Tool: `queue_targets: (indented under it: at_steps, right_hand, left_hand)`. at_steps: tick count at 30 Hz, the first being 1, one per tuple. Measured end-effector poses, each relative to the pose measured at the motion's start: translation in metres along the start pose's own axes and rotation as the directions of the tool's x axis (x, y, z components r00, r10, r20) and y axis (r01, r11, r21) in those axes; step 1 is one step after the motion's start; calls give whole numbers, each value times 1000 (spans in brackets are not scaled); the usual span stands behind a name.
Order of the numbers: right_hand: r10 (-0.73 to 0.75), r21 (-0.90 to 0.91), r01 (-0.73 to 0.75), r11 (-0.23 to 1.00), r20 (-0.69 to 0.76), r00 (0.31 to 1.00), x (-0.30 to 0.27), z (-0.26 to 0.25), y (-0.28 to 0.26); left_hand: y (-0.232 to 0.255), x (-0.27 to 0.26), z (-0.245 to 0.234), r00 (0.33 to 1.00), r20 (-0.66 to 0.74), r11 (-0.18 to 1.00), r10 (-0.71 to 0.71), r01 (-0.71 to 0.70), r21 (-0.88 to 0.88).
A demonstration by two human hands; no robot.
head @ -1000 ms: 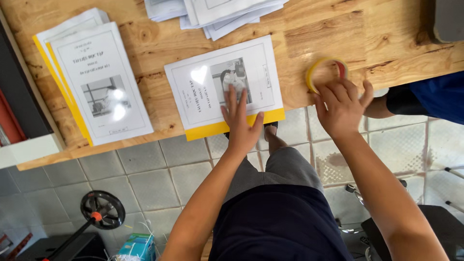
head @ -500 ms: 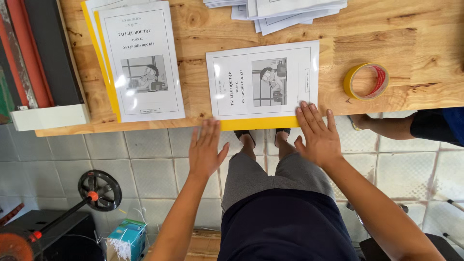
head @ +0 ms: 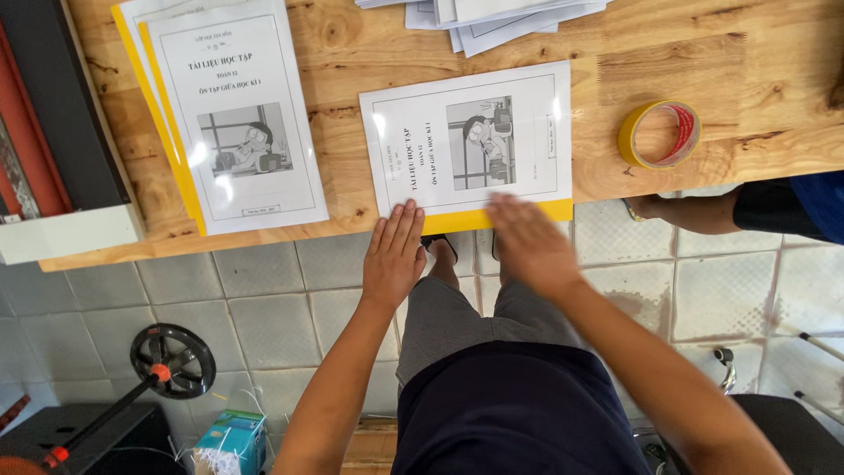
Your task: The person repeatedly applies yellow tape to the bottom edge of printed documents placed on a wooden table. They smooth the tape, flip the document, and place it on a growing stack. The process is repeated for several documents.
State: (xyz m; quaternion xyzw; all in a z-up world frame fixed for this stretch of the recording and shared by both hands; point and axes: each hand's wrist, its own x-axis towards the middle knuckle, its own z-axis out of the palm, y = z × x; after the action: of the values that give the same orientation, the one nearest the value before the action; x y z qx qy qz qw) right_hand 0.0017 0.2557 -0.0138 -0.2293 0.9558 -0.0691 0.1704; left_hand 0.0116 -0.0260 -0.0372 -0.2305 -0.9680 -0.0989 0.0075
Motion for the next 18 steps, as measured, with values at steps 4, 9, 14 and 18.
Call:
queue_targets:
  at_steps: [4,9,14,18]
  right_hand:
    - [182,36,-178,983,-242,953,-53,-20,48]
    - [216,48,-218,975,-454,865,-30,-68,10]
    - [-23,352,243,904,-527,850,18,-116,-54]
    - [407,772,234,591,-536,740,0,-135,-46]
  left_hand:
    - [5,6,0,996,-88,1000,-13,15,16]
    - [3,34,-46,981,-192,996,29,-44,-75]
    - [22,46,-124,913,-353,978,206,-178,111]
    - [54,49,-153,696,-717,998,40,1,57]
